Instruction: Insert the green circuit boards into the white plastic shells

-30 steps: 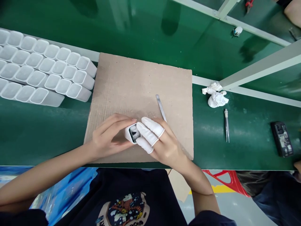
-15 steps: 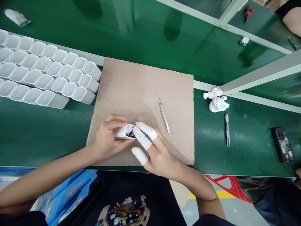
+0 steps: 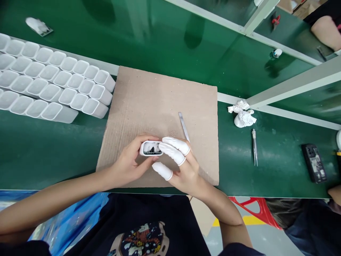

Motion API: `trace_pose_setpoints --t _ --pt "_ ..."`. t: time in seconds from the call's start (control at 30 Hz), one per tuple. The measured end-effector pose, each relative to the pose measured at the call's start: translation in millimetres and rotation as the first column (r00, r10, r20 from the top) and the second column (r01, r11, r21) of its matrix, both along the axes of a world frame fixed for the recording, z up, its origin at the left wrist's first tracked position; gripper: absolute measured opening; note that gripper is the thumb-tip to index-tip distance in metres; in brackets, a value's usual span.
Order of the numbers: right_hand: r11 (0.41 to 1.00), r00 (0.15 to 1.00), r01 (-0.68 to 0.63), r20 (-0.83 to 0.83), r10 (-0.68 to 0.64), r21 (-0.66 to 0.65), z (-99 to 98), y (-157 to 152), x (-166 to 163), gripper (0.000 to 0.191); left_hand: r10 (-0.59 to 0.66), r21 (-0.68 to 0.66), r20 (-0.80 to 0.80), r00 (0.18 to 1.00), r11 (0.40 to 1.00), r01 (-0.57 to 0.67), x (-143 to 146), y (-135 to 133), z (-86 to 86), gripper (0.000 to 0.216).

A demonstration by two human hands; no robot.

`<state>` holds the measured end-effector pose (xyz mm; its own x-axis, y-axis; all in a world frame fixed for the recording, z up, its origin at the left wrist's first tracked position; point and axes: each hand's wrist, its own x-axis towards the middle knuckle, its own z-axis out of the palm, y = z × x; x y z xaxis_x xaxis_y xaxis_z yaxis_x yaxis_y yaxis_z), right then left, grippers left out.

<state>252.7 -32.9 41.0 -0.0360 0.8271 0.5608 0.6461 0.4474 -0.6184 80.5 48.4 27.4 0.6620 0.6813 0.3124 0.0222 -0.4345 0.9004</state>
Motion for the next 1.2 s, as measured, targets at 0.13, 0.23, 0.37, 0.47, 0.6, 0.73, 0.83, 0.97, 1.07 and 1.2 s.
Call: trace_pose_setpoints --t 0.13,0.23,0.37,0.47,0.6,0.73,0.83,0.97,1.07,1.2 --pt "0.999 0.998 0.053 0.041 -0.053 0.002 1.2 0.9 -4.4 0.045 -0.03 -0.021 0.019 0.999 0.999 0.03 0.1 -6.0 -3.7 0.045" --pt "0.997 0.996 0.078 0.043 -0.078 0.003 1.5 1.1 -7.5 0.041 -0.065 0.031 0.046 0.997 0.998 0.063 1.6 -7.9 -5.6 0.052" --pt "0.995 0.994 0.092 0.048 -0.094 0.039 1.5 1.1 -8.2 0.037 -0.087 0.118 0.069 0.994 0.99 0.079 3.3 -7.6 -5.6 0.054" --pt "0.997 0.994 0.07 0.087 -0.071 0.019 1.4 1.3 -6.1 0.036 -0.094 0.147 0.058 0.994 0.986 0.085 3.6 -6.3 -5.0 0.053" --pt "0.998 0.993 0.053 0.111 -0.049 -0.03 -0.5 2.3 -4.2 0.035 -0.115 0.097 0.028 0.993 0.989 0.111 3.3 -4.1 -4.8 0.051" --pt "0.996 0.989 0.083 0.118 -0.085 0.026 -2.7 2.4 -5.1 0.039 -0.131 0.026 0.013 0.991 0.991 0.131 2.0 -4.1 -3.7 0.05" --pt "0.996 0.988 0.085 0.129 -0.087 0.024 -2.4 1.7 -6.3 0.042 -0.143 0.027 0.016 0.99 0.989 0.143 1.3 -5.3 -2.8 0.051" --pt "0.997 0.99 0.078 0.116 -0.079 0.014 -1.6 0.7 -7.4 0.042 -0.148 0.015 0.029 0.989 0.989 0.147 1.8 -6.6 -1.9 0.049" --pt "0.996 0.992 0.08 0.102 -0.077 -0.028 -2.4 -0.3 -8.3 0.043 -0.139 -0.016 0.011 0.99 0.99 0.139 2.5 -7.3 -1.7 0.047" --pt "0.995 0.994 0.087 0.065 -0.084 -0.046 -4.3 -1.6 -9.2 0.04 -0.134 0.005 0.024 0.991 0.991 0.133 3.0 -7.9 -2.0 0.048"
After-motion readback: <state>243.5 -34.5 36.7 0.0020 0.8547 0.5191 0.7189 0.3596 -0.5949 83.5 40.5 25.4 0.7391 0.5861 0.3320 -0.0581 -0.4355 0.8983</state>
